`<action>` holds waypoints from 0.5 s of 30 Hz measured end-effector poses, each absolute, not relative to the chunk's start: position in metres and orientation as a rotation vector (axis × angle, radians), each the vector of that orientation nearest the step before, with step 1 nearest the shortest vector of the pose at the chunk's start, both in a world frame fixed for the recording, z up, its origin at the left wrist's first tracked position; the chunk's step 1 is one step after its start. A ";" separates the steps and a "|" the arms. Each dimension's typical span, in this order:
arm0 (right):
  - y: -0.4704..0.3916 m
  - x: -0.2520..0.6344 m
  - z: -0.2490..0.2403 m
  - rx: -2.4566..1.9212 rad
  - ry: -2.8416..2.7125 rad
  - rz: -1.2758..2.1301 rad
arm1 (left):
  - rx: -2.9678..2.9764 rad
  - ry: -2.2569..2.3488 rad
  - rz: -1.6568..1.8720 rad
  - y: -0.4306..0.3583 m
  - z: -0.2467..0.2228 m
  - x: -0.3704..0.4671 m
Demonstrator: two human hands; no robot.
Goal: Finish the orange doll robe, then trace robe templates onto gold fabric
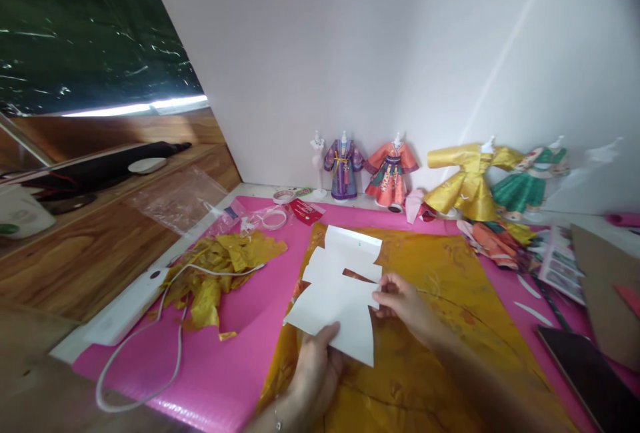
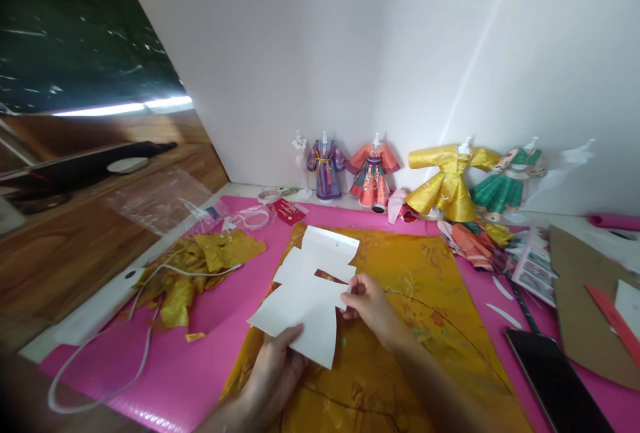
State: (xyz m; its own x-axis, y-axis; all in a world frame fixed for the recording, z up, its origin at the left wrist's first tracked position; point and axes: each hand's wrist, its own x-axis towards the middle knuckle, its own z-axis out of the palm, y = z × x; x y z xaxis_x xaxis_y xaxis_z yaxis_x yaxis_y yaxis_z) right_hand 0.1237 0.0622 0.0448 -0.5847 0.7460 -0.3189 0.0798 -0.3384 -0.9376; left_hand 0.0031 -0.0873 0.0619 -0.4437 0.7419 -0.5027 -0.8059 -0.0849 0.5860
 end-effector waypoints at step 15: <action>0.100 0.087 0.016 -1.184 -1.528 1.888 | 1.014 1.351 0.919 -0.096 0.101 -0.063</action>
State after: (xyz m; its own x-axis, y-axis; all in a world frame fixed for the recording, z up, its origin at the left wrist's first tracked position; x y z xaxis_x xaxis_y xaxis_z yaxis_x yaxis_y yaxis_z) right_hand 0.0874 0.1004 0.0164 -0.5389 0.7695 -0.3427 0.1750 -0.2957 -0.9391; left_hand -0.0635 -0.0960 0.1012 0.0291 0.9469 -0.3202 0.0497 0.3186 0.9466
